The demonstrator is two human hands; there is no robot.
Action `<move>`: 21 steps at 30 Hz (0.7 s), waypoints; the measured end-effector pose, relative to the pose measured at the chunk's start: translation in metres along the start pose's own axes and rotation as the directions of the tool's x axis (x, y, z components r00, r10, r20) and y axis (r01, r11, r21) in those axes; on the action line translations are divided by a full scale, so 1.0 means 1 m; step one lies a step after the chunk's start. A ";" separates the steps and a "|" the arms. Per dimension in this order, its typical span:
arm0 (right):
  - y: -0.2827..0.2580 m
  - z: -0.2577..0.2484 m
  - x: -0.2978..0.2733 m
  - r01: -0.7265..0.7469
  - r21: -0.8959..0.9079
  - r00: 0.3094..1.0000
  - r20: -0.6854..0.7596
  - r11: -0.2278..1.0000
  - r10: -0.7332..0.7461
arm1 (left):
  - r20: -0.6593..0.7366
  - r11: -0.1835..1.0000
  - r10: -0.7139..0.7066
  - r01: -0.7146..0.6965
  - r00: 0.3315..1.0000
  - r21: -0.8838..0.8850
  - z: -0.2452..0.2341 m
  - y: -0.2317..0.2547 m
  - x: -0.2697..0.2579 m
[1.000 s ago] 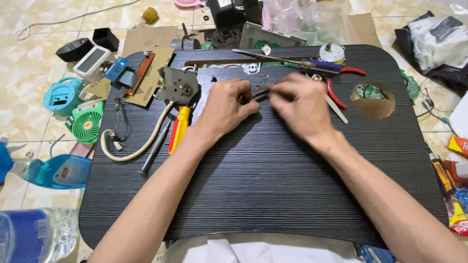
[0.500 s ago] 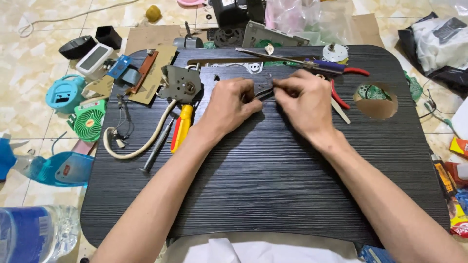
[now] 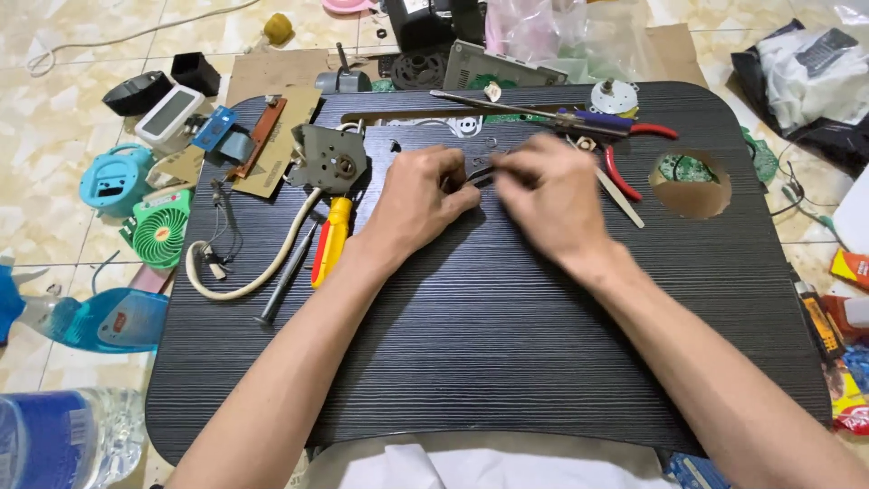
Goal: Cleaning and sanding small mechanical components using sandpaper on a portable workbench.
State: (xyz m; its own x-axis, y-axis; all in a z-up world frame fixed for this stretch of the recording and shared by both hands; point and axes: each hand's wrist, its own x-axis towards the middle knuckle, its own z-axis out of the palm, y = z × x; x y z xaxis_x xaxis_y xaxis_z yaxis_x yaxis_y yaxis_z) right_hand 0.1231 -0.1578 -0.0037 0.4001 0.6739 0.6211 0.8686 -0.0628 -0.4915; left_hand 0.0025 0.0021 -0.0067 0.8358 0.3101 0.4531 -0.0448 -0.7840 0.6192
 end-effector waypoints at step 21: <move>-0.017 -0.001 0.000 -0.040 0.017 0.999 0.003 0.999 0.040 | -0.010 1.000 0.007 -0.007 1.000 -0.002 -0.003 0.004 -0.002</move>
State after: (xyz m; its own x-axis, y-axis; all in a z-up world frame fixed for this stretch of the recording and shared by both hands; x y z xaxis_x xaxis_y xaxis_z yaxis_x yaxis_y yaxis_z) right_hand 0.1093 -0.1574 0.0054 0.4340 0.6729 0.5990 0.8468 -0.0777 -0.5263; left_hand -0.0010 0.0005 -0.0030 0.8297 0.3102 0.4641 -0.0519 -0.7849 0.6174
